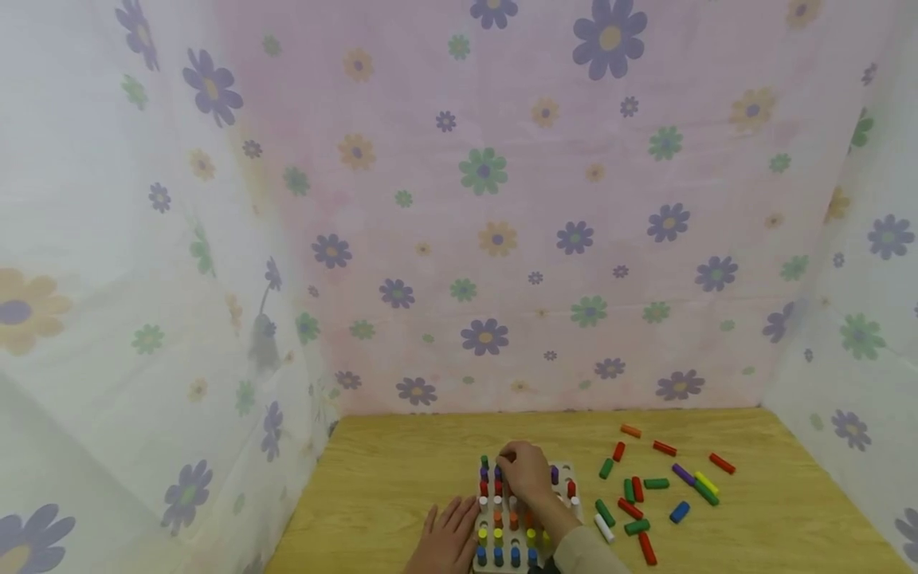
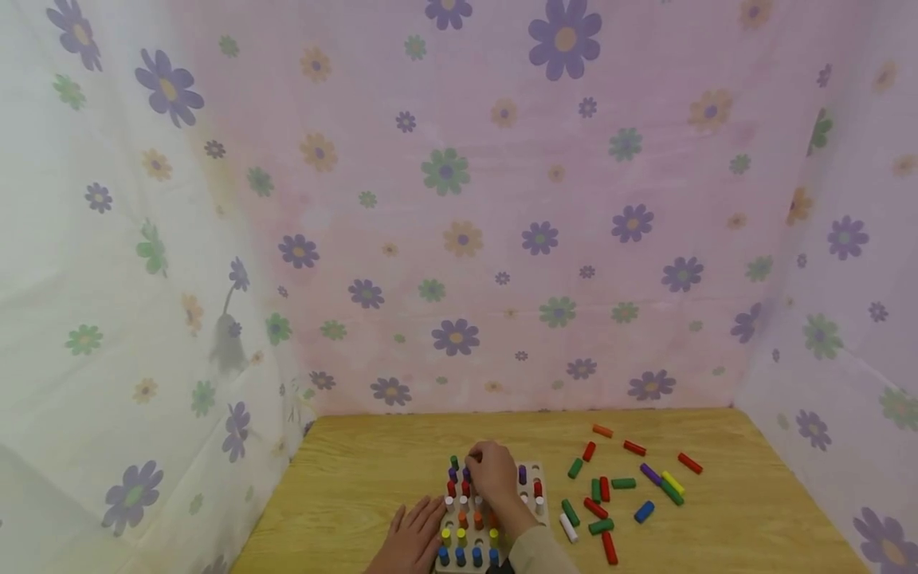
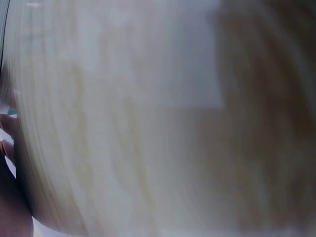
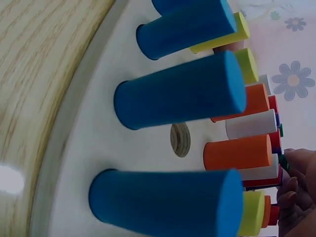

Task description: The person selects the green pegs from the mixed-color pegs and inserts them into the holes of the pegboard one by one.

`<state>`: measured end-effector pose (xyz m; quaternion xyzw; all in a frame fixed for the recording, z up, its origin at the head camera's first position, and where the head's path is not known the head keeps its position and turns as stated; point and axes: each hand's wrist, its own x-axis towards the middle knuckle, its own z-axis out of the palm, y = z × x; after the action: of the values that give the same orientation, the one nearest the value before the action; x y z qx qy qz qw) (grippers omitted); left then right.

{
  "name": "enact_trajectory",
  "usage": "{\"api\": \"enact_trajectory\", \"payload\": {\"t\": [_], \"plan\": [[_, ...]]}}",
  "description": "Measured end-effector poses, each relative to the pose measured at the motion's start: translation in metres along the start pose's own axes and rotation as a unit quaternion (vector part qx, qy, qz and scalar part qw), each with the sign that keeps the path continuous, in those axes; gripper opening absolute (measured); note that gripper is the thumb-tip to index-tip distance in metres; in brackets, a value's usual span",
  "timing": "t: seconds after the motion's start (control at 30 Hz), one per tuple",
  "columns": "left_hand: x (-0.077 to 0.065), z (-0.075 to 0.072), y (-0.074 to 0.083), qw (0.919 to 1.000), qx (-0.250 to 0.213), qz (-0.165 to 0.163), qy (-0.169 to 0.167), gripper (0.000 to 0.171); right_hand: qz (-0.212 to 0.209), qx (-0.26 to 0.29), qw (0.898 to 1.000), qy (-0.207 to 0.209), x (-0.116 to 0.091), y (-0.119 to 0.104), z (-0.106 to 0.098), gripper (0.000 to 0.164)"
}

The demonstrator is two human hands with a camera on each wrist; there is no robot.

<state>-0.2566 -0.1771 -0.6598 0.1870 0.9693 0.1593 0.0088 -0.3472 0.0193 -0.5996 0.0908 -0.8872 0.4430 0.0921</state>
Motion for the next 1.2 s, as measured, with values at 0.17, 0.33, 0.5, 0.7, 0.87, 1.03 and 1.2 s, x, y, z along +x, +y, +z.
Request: {"api": "enact_trajectory", "payload": {"t": [0.17, 0.33, 0.5, 0.7, 0.87, 1.03, 1.2], "plan": [[0.0, 0.005, -0.001, 0.9998, 0.01, -0.009, -0.013, 0.063, 0.011, 0.001, 1.0, 0.001, -0.002, 0.003, 0.004, 0.007], [-0.001, 0.005, -0.001, 0.9999, -0.002, -0.004, -0.012, 0.062, 0.019, -0.007, 1.0, 0.008, -0.005, 0.0, 0.003, 0.007], [0.0, 0.002, -0.002, 0.9998, -0.013, -0.005, -0.015, 0.063, 0.024, -0.014, 1.0, 0.011, -0.005, -0.005, 0.002, 0.007], [0.0, -0.01, -0.008, 0.999, -0.022, 0.018, 0.036, 0.057, 0.025, -0.014, 1.0, 0.008, 0.009, -0.014, 0.008, 0.008], [-0.001, -0.017, -0.009, 0.9987, -0.032, 0.01, 0.037, 0.059, 0.02, -0.01, 1.0, -0.005, 0.015, -0.02, 0.009, 0.007], [-0.001, -0.016, -0.002, 0.9987, -0.052, 0.002, 0.006, 0.06, 0.032, -0.031, 0.999, -0.006, 0.01, -0.014, 0.007, 0.005], [0.002, -0.007, 0.003, 0.9986, -0.051, 0.011, -0.005, 0.061, 0.043, -0.06, 0.997, -0.001, 0.003, -0.007, 0.001, 0.006]]}}
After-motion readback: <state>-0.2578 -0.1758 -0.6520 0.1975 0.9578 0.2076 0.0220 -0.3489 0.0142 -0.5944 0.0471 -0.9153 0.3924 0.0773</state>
